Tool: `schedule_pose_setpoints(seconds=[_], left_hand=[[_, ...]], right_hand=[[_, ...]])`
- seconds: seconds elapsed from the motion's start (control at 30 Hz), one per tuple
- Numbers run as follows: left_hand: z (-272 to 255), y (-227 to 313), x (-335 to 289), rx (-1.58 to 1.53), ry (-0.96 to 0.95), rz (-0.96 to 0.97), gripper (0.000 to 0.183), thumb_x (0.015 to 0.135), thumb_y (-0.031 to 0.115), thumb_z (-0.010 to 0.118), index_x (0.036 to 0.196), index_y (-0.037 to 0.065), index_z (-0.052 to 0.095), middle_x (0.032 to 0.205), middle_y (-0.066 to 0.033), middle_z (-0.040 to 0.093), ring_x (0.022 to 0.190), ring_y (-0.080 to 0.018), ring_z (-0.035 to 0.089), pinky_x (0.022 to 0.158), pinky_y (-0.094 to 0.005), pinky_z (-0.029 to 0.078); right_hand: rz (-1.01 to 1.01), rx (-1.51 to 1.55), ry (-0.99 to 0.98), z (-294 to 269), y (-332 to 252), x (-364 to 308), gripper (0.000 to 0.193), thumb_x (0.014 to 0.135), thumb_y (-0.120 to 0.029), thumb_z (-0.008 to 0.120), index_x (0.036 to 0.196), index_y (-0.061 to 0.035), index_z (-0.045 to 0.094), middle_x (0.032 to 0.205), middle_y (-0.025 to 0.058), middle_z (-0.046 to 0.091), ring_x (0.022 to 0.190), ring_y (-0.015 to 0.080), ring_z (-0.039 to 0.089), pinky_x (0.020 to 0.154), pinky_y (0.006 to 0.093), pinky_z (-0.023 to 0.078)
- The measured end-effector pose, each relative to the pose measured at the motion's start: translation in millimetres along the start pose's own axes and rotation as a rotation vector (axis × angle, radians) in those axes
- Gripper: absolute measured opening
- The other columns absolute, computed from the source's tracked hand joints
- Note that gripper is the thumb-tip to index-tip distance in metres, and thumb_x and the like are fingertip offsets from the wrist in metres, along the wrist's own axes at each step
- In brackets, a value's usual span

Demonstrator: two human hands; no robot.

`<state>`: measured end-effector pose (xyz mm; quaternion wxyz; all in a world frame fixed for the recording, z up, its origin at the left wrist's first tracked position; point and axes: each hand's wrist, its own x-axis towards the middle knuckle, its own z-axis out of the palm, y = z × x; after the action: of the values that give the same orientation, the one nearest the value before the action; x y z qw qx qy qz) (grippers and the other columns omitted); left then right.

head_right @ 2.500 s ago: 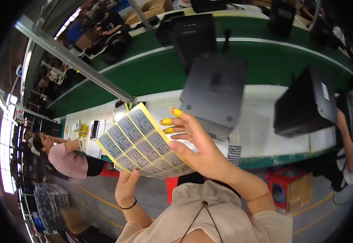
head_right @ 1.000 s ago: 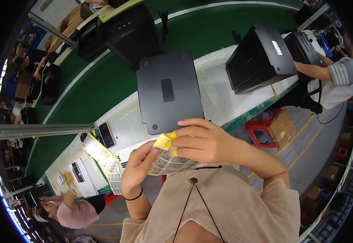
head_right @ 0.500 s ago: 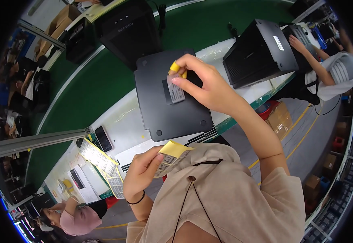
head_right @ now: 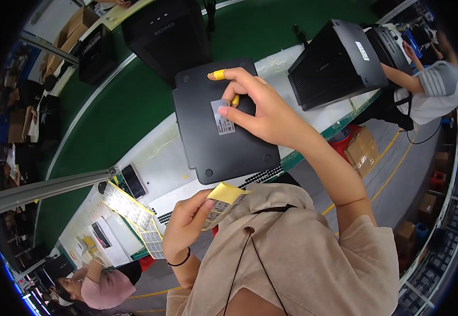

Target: Applying stickers and labels to computer chassis on an assembly line.

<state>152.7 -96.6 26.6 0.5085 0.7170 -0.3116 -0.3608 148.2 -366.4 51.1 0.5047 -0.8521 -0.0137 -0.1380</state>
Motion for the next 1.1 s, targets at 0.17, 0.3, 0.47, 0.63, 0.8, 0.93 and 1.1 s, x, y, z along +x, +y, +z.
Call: schedule_pose_setpoints(seconds=[0.17, 0.3, 0.47, 0.63, 0.8, 0.93, 1.1], left_hand=[[1.5, -3.1, -2.2, -0.012, 0.005, 0.018, 0.021, 0.094, 0.010, 0.053, 0.113, 0.004, 0.060, 0.060, -0.0142, 0.054, 0.050, -0.0260, 0.054, 0.049, -0.0325, 0.039], [-0.7, -0.7, -3.6, -0.011, -0.014, -0.023, 0.020, 0.094, 0.009, 0.053, 0.111, 0.003, 0.059, 0.060, -0.0128, 0.053, 0.049, -0.0223, 0.053, 0.049, -0.0314, 0.039], [-1.6, -6.0, -6.4, -0.041, 0.001, -0.034, 0.019, 0.095, 0.010, 0.053, 0.111, 0.003, 0.059, 0.062, -0.0128, 0.054, 0.051, -0.0192, 0.052, 0.051, -0.0288, 0.039], [-4.9, -8.2, -10.3, -0.068, 0.024, -0.049, 0.019, 0.095, 0.010, 0.052, 0.111, 0.002, 0.059, 0.065, -0.0122, 0.056, 0.053, -0.0165, 0.051, 0.053, -0.0272, 0.040], [-18.9, -22.8, -16.8, -0.099, 0.059, -0.115, 0.019, 0.097, 0.013, 0.053, 0.108, 0.001, 0.061, 0.071, -0.0067, 0.061, 0.061, -0.0078, 0.050, 0.058, -0.0236, 0.042], [-51.3, -83.9, -26.7, -0.176, 0.243, -0.315, 0.025, 0.096, 0.016, 0.056, 0.110, -0.003, 0.062, 0.093, -0.0031, 0.066, 0.086, -0.0068, 0.055, 0.076, -0.0222, 0.044], [-81.4, -216.8, -19.7, -0.155, 0.542, -0.362, 0.027, 0.093, 0.019, 0.059, 0.110, -0.002, 0.062, 0.094, -0.0066, 0.065, 0.086, -0.0123, 0.057, 0.079, -0.0259, 0.045]], right_hand=[[-0.013, -0.002, -0.010, 0.9, 1.3, 0.5, 0.050, 0.085, -0.004, 0.065, 0.130, -0.0001, 0.045, 0.079, 0.0017, 0.056, 0.080, 0.0094, 0.055, 0.098, 0.0285, 0.035], [-0.023, -0.034, -0.005, 1.2, 0.5, -0.1, 0.049, 0.084, -0.003, 0.065, 0.129, -0.0001, 0.046, 0.080, 0.0020, 0.056, 0.080, 0.0104, 0.055, 0.095, 0.0284, 0.036], [-0.049, -0.148, 0.026, 2.9, 1.1, -0.5, 0.045, 0.084, -0.006, 0.066, 0.126, -0.0015, 0.051, 0.082, 0.0023, 0.058, 0.085, 0.0142, 0.055, 0.091, 0.0306, 0.038], [-0.046, -0.226, -0.036, -0.6, -4.0, -0.1, 0.042, 0.083, -0.011, 0.067, 0.123, -0.0034, 0.055, 0.091, 0.0048, 0.061, 0.096, 0.0202, 0.055, 0.092, 0.0351, 0.039], [-0.051, -0.715, 0.348, -4.4, 0.6, 2.1, 0.062, 0.079, -0.029, 0.074, 0.130, -0.0040, 0.048, 0.103, 0.0123, 0.057, 0.107, 0.0325, 0.049, 0.093, 0.0390, 0.041], [0.657, -0.260, 0.079, -21.5, -2.1, 1.4, 0.073, 0.083, -0.031, 0.072, 0.138, -0.0009, 0.033, 0.106, 0.0136, 0.057, 0.105, 0.0221, 0.055, 0.090, 0.0314, 0.043], [0.489, 0.707, 0.266, 0.5, 17.3, -19.1, 0.068, 0.091, -0.015, 0.063, 0.145, -0.0042, 0.025, 0.103, 0.0118, 0.062, 0.097, 0.0159, 0.060, 0.089, 0.0277, 0.045]])
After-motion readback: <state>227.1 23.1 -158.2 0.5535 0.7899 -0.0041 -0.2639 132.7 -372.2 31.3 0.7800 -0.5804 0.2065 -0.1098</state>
